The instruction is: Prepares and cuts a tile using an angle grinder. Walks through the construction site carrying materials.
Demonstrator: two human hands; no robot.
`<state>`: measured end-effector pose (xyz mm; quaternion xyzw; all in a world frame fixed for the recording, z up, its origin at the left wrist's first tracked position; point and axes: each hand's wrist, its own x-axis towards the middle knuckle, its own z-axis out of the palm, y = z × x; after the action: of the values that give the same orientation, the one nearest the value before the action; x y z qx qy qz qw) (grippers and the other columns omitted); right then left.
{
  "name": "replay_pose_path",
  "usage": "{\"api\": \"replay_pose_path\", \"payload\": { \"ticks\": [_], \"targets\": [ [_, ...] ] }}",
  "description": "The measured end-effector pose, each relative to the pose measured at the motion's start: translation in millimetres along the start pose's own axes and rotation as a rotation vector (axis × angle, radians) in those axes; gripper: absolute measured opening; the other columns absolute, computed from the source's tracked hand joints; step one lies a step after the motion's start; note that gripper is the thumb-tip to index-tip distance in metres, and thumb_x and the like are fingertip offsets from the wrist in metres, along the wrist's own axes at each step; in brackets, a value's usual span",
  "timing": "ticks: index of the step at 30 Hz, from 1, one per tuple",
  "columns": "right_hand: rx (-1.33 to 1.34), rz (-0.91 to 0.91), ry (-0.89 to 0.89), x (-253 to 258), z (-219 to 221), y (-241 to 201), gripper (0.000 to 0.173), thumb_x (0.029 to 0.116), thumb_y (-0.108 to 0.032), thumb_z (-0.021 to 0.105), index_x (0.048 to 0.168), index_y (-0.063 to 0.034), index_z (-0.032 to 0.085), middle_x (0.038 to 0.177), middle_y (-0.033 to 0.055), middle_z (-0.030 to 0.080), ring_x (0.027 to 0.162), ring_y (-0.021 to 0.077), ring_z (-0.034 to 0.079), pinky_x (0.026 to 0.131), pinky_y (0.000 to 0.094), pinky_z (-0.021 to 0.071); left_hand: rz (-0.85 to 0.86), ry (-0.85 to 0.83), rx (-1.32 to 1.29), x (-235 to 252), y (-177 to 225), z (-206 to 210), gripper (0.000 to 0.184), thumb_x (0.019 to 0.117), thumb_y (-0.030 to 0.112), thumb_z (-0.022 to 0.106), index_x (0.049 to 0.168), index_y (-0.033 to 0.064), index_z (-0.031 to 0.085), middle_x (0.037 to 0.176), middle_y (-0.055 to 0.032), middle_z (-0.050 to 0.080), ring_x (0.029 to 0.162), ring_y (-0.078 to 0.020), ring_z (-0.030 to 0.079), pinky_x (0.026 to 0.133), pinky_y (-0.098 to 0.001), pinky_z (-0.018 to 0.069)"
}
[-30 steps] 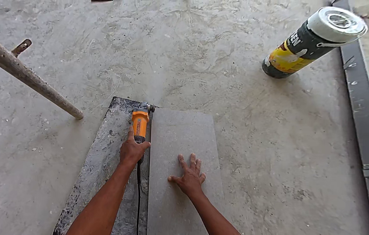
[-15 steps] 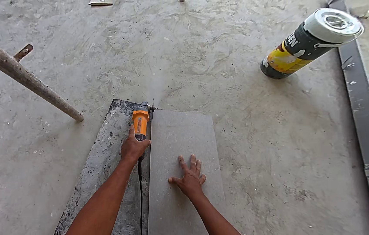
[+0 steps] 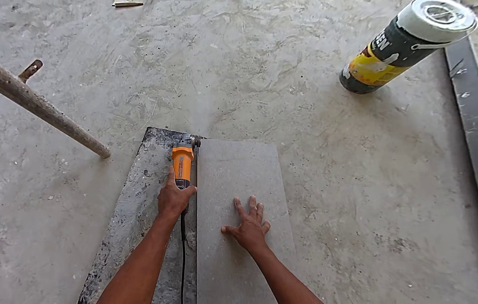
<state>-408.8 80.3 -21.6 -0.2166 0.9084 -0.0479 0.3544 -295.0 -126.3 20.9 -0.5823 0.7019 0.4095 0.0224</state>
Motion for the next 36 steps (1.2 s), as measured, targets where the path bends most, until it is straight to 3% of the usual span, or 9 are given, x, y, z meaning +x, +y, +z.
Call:
{"api": "replay_pose_path", "payload": {
  "ticks": [27, 36],
  "targets": [
    [0.013, -0.004, 0.001, -1, -1, 1, 0.108, 0.0765, -0.055, 0.086, 0.163, -0.0445, 0.022, 0.174, 0.0063, -0.01, 0.159, 0.0353, -0.013, 0.118, 0.0761, 0.0031, -0.012, -0.022, 0.004, 12, 7, -4, 0.106, 0.0811, 0.043, 0.086, 0.165, 0.0287, 0.022, 0.116, -0.0232, 0.07, 0.104, -0.0426, 0.069, 0.087, -0.0654, 0.0531],
    [0.014, -0.012, 0.011, 1, 1, 2, 0.109, 0.0755, -0.055, 0.087, 0.163, -0.044, 0.023, 0.174, 0.0087, -0.01, 0.159, 0.0375, -0.012, 0.117, 0.0771, 0.0051, -0.006, -0.017, -0.001, -4, -1, -2, 0.107, 0.0821, 0.043, 0.085, 0.166, 0.0267, 0.02, 0.117, -0.0239, 0.07, 0.103, -0.0433, 0.069, 0.087, -0.0654, 0.0534]
  ]
}}
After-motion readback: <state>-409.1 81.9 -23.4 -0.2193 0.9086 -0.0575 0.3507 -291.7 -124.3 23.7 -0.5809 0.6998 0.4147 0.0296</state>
